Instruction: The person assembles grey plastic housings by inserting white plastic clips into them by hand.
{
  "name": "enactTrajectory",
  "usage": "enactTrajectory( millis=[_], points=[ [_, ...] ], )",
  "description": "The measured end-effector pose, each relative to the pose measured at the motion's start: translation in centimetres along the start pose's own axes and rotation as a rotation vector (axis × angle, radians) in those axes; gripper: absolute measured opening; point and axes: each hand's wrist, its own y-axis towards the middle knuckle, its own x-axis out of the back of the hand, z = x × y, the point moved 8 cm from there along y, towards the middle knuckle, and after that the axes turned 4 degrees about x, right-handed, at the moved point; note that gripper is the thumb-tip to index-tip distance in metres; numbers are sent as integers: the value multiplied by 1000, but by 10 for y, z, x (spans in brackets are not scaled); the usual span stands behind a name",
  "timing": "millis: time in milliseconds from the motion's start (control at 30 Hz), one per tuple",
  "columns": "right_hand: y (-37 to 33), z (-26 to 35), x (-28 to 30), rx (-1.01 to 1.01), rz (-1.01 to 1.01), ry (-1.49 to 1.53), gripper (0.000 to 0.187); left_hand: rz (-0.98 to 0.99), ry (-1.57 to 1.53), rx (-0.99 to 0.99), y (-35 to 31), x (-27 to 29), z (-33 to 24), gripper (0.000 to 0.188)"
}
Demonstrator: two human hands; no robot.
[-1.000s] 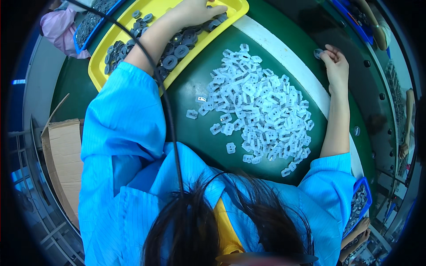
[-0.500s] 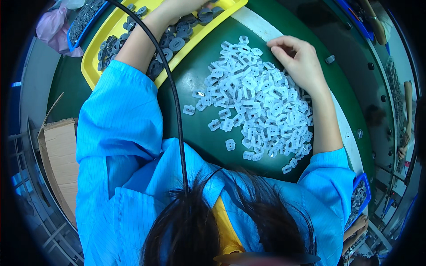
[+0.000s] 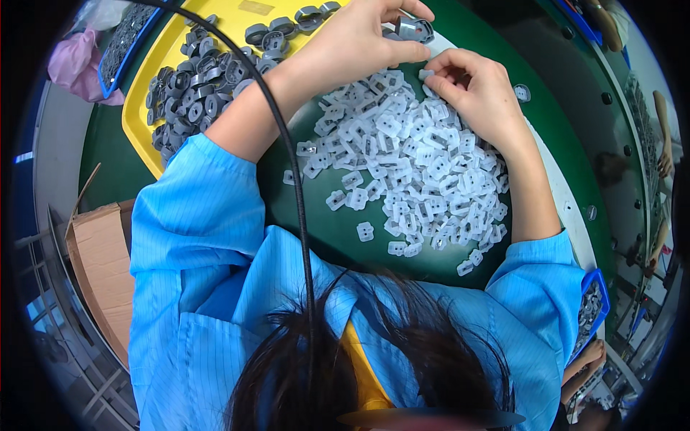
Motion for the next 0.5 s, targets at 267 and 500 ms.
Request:
enactTrajectory(
  millis=[267,500],
  points=[
    [0,-30,14,-167,-93,431,22,-22,291,-74,-2,-5,2,37],
    [-3,3,35,111,-213,126,23,-85,141,-275,-11,-10,-5,30]
  ],
)
